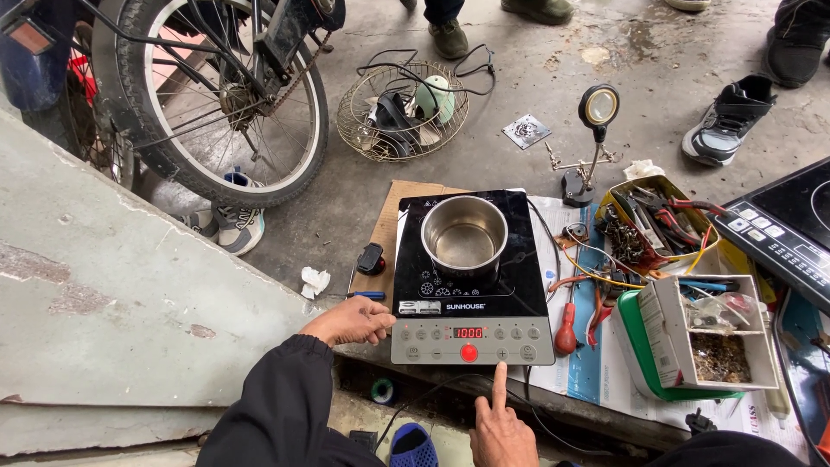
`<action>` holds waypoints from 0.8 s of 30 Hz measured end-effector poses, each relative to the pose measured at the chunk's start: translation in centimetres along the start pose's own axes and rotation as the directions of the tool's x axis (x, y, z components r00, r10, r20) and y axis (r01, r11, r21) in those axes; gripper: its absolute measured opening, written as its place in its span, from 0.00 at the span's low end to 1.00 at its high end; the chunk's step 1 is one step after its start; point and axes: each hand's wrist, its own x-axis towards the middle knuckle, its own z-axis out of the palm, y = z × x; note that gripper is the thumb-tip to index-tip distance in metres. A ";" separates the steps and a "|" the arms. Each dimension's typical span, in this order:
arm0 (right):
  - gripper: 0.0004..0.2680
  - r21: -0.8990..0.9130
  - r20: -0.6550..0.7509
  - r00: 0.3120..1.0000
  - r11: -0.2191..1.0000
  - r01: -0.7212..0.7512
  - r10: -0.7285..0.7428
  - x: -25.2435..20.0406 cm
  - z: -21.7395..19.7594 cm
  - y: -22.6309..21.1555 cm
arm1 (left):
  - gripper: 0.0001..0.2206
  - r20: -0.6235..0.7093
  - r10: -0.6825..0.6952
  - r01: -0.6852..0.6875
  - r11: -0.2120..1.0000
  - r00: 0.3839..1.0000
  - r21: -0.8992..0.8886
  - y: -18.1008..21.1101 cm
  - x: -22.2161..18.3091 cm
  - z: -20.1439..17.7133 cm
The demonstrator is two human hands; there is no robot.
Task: Verifying and testing the settings of an induction cooker by pressing buttons and placing a pot on the surface.
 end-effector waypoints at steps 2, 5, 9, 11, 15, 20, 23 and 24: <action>0.12 0.023 -0.082 0.997 1.000 -0.001 0.003 0.1 0.8 0.0 | 0.11 0.003 -0.001 0.001 1.000 1.000 -0.007 0.0 0.0 0.0; 0.13 0.022 -0.046 0.999 1.000 -0.015 0.016 0.0 0.3 -0.1 | 0.11 0.009 0.002 -0.002 1.000 1.000 -0.009 -0.3 0.4 -0.1; 0.13 0.013 -0.069 0.998 1.000 -0.002 0.002 0.1 0.5 -0.1 | 0.11 0.001 -0.006 0.006 1.000 1.000 -0.007 -0.2 0.2 0.0; 0.12 0.007 -0.069 0.998 1.000 0.001 -0.001 0.0 0.3 -0.1 | 0.11 0.013 -0.005 0.005 1.000 1.000 -0.006 -0.1 0.2 -0.1; 0.13 0.017 -0.053 0.999 1.000 -0.003 0.004 -0.1 0.1 -0.1 | 0.11 0.000 -0.003 0.003 1.000 1.000 -0.008 0.0 0.1 0.0; 0.12 0.003 -0.121 0.993 1.000 0.011 -0.011 -0.3 0.6 0.0 | 0.11 0.004 -0.003 0.003 1.000 1.000 0.001 -0.1 0.2 -0.1; 0.12 -0.014 -0.060 0.998 1.000 0.009 -0.010 -0.4 -0.3 -0.1 | 0.11 0.002 0.003 -0.003 1.000 1.000 -0.011 -0.4 0.4 0.0; 0.12 -0.014 -0.057 0.998 1.000 0.010 -0.011 -0.4 -0.6 -0.1 | 0.11 0.002 0.001 -0.001 1.000 1.000 -0.013 -0.4 0.4 -0.1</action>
